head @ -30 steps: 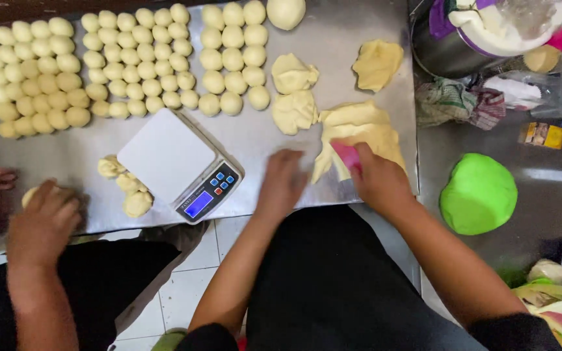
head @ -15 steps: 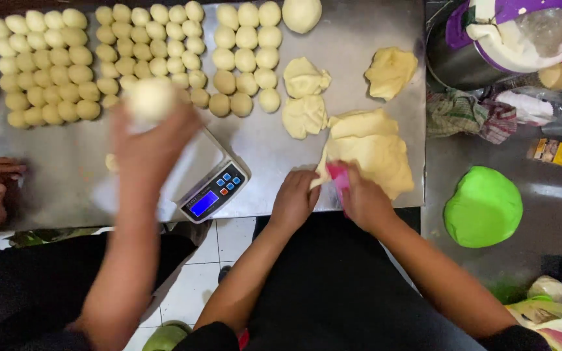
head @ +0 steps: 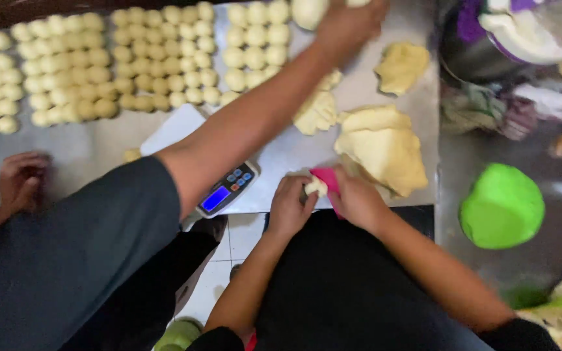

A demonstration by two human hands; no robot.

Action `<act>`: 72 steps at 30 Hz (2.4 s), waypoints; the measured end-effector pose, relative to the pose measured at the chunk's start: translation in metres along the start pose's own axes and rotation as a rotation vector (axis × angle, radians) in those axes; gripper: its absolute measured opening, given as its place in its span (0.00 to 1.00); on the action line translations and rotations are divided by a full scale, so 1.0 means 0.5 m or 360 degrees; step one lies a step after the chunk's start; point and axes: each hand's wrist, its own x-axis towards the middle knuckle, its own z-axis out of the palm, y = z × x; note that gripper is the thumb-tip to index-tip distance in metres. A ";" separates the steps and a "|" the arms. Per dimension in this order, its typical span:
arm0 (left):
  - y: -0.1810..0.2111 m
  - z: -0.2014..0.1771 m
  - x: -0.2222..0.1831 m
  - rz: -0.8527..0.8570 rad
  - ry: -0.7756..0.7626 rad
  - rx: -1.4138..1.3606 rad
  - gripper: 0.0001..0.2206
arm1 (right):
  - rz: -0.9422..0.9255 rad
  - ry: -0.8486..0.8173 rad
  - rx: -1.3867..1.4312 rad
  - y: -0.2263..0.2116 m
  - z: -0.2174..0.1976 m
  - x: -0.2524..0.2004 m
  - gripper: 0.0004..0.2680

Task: Cutting large dough into smaller pieces, weighing them for consistency on a digital scale, and rolling them into balls.

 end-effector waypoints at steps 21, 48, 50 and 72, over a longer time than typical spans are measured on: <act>0.017 -0.023 0.014 0.0024 0.0214 0.0281 0.13 | 0.1015 -0.0198 -0.0177 0.013 -0.098 -0.058 0.16; 0.055 0.063 0.103 0.0147 0.0343 -0.0023 0.05 | 0.1001 -0.0291 -0.0118 -0.007 -0.096 -0.064 0.16; 0.082 0.062 0.144 0.0145 0.0337 -0.0168 0.14 | 0.0992 -0.0181 -0.0251 0.010 -0.100 -0.052 0.16; -0.035 -0.115 0.025 -0.0093 0.0898 0.0223 0.11 | 0.0789 -0.0438 0.0049 -0.077 -0.071 -0.014 0.23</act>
